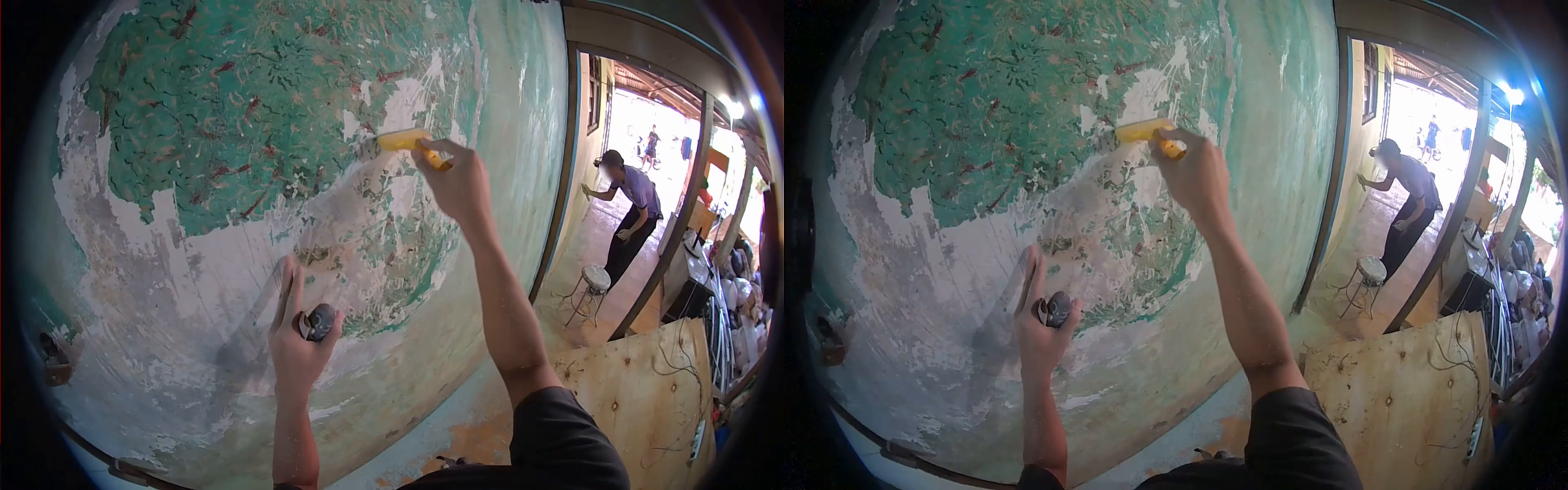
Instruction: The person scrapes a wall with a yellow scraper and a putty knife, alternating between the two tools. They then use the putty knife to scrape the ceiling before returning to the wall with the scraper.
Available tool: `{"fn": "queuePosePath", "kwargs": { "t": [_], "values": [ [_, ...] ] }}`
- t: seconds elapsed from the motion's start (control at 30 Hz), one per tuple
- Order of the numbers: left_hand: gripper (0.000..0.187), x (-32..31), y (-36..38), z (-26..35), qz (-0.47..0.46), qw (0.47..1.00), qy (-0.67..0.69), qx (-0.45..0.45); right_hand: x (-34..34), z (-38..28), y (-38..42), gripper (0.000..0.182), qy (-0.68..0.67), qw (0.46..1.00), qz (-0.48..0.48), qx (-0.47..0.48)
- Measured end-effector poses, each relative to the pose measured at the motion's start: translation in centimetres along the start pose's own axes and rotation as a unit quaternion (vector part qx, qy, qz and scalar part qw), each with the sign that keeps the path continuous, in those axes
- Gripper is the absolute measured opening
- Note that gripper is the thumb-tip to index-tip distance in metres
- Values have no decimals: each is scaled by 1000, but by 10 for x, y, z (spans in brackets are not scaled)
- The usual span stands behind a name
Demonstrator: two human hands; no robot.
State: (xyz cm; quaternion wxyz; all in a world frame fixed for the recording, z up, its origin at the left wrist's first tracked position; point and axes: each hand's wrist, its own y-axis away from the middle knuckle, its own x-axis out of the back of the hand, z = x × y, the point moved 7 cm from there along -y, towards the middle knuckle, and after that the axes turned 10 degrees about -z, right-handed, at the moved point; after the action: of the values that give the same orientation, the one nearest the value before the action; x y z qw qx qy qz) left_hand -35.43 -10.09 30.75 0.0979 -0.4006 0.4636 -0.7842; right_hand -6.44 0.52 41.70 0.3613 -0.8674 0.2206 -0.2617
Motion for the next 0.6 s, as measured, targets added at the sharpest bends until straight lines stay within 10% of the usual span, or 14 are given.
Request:
{"fn": "queuePosePath", "kwargs": {
  "t": [0.4, 0.47, 0.6],
  "values": [
    [71, 7, 36, 6, -14, 998, 53, 40, -5, 20, -27, 36, 24, 997, 63, 31],
    [61, 2, 60, -15, -44, 968, 150, 196, -35, 24, 35, 36, 43, 999, -7, 8],
    [38, -17, 102, -4, -43, 955, 222, 193, -99, 32, 176, 38, -28, 991, -121, 43]
  ]
}}
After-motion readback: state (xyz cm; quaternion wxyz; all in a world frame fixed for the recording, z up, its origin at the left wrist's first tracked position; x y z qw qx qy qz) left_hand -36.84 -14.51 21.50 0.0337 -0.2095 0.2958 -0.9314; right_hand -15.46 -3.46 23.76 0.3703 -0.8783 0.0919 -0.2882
